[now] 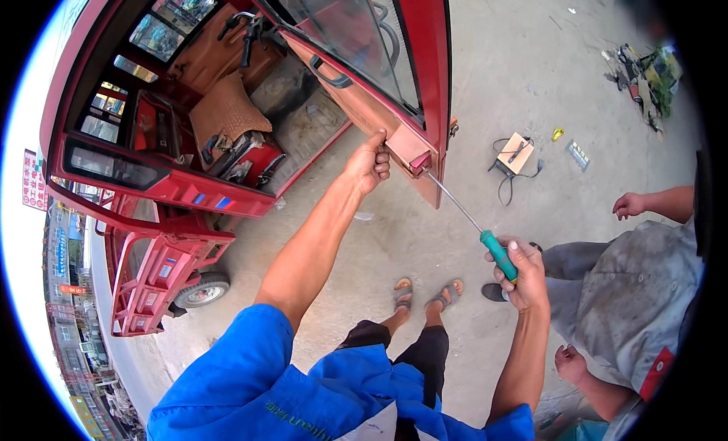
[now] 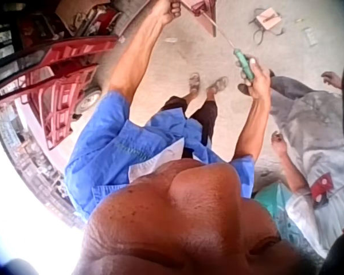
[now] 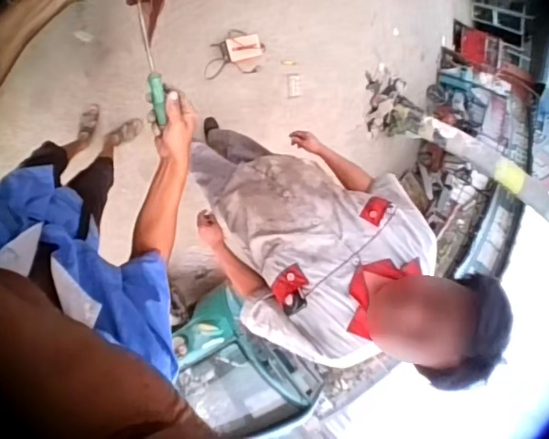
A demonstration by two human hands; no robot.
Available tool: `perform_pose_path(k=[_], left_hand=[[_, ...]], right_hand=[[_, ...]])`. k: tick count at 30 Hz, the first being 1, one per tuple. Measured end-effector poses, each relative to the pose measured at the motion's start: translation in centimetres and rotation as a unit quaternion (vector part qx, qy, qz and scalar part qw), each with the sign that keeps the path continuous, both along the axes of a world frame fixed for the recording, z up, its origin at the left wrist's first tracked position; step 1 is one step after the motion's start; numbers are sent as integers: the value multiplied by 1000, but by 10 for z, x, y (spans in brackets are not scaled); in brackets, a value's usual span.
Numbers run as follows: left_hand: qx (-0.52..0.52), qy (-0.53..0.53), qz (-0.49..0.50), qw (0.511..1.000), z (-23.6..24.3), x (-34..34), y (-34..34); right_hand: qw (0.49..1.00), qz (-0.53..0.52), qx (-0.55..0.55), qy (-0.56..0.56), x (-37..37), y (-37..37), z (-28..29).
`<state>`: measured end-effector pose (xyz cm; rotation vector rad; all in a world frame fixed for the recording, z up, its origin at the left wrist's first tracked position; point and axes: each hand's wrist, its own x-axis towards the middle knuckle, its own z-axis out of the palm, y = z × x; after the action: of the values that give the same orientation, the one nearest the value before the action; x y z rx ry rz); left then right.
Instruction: The person uses a screwdriver to loosen screws on the door frame of a red three-wheeled vehicle. They then switch to a power drill to remove a screw from the door handle area while another person assists by holding the door.
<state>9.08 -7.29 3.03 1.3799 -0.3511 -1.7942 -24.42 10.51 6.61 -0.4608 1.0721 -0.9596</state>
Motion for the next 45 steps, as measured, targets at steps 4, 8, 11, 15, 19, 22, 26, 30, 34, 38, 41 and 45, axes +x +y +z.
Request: perform_pose_path(k=[4, 8, 11, 15, 19, 22, 26, 30, 34, 38, 41, 45], left_hand=[[-7, 5, 4, 1000, -7, 2, -2], [-3, -4, 8, 1000, -7, 0, -2], [-2, -2, 16, 1000, -7, -1, -2], [5, -8, 10, 1000, -7, 0, -2], [4, -11, 8, 1000, -6, -1, -3], [-5, -13, 3, 1000, -6, -3, -3], [-5, -24, 7, 1000, -10, -2, -2], [-2, -23, 16, 1000, -8, -4, -1], [2, -21, 23, 1000, -7, -5, 1], [5, -5, 27, 1000, -11, -3, -1], [-2, 1, 26, 1000, -11, -2, 1], [-7, -2, 31, 999, -13, -4, -1]], right_hand=[[1000, -3, -8, -15, -5, 4, -15], [993, -43, -68, 81, 1, 12, -17], [991, -41, -44, 120, 6, 14, -5], [999, -18, 5, 39, 6, 11, 2], [999, -44, -16, -4, 3, 15, -10], [995, -77, -53, 30, 3, 22, -25], [996, -77, -7, 43, 6, 21, -17], [994, -96, 36, -43, 5, 23, -12], [993, -113, 16, -12, 6, 28, -20], [995, -88, 32, 19, 8, 26, -17], [991, -107, 67, -55, 7, 25, -16], [989, -122, 45, -69, 6, 28, -33]])
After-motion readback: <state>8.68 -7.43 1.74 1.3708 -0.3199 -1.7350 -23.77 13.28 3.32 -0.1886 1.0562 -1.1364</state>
